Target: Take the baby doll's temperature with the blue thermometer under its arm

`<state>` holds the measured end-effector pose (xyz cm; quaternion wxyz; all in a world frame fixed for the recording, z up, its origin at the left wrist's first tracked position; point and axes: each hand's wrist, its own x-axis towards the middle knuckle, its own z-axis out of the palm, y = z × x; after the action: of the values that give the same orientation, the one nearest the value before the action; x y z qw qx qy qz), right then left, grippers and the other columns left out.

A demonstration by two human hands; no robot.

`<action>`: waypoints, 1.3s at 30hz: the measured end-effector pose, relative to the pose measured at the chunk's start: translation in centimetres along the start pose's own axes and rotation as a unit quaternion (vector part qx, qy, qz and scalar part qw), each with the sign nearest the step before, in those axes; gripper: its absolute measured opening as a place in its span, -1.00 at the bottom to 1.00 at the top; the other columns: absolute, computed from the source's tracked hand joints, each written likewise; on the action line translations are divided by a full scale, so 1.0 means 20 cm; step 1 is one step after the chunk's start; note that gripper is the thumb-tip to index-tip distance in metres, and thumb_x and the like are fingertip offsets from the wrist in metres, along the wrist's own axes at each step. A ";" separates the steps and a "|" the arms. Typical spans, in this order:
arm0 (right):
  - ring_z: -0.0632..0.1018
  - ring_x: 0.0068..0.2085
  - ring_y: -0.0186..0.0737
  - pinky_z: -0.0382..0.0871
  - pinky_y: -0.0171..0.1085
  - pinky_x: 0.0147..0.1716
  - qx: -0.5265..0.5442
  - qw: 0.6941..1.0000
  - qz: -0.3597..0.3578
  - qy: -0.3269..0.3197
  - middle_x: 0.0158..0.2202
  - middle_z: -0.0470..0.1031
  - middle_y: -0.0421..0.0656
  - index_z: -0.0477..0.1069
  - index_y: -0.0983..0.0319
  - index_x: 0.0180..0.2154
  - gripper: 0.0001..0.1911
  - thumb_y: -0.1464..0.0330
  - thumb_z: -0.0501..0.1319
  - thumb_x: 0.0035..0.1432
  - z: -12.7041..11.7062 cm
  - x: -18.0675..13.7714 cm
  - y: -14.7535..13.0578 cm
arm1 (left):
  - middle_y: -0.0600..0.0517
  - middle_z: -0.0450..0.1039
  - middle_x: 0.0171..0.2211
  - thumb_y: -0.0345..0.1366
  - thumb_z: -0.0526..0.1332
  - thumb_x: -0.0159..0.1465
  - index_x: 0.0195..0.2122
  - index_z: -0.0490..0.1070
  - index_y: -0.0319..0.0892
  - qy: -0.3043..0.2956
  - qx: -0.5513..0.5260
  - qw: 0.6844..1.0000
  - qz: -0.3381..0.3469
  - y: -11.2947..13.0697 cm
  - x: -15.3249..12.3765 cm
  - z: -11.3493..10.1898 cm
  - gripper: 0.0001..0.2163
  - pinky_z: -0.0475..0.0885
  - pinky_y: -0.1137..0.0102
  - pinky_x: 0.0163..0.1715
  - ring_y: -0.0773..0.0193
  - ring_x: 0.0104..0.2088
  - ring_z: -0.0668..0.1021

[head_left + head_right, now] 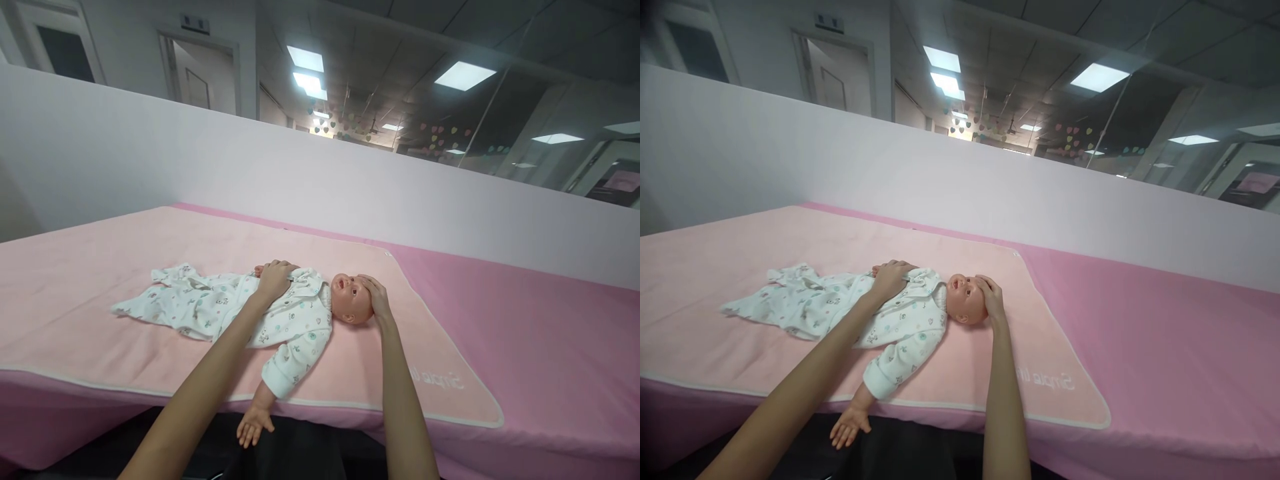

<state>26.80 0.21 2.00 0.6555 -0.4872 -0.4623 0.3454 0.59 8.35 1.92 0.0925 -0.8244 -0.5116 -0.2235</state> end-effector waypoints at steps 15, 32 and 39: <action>0.51 -0.19 -0.10 0.38 -0.24 -0.22 0.084 0.987 0.128 -0.055 -0.27 0.55 -0.16 0.51 0.22 -0.31 -0.65 0.15 0.24 -0.15 -0.03 0.00 0.04 | 0.06 0.44 -0.15 -0.51 0.04 0.01 -0.06 0.36 0.05 -0.006 0.007 1.000 -0.008 0.01 0.00 -0.01 -0.52 0.24 0.30 -0.15 0.15 -0.14 0.38; 0.50 -0.16 -0.09 0.37 -0.24 -0.20 0.085 0.987 0.127 -0.048 -0.26 0.55 -0.17 0.50 0.20 -0.31 -0.65 0.13 0.22 -0.11 -0.02 -0.03 0.02 | 0.06 0.44 -0.15 -0.51 0.03 0.03 -0.08 0.38 0.03 -0.007 -0.002 1.000 -0.008 0.02 -0.01 -0.02 -0.55 0.23 0.31 -0.12 0.17 -0.12 0.37; 0.51 -0.18 -0.11 0.36 -0.24 -0.17 0.092 0.986 0.122 -0.061 -0.26 0.55 -0.17 0.50 0.21 -0.32 -0.67 0.14 0.21 -0.09 -0.02 -0.02 0.02 | 0.05 0.44 -0.15 -0.51 0.03 0.02 -0.06 0.37 0.03 -0.008 0.002 1.000 -0.010 0.02 -0.01 -0.02 -0.52 0.24 0.30 -0.15 0.16 -0.14 0.38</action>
<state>27.09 -0.13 1.39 0.6209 -0.4553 -0.4053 0.4929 0.69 7.92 2.21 0.0874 -0.8208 -0.5212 -0.2169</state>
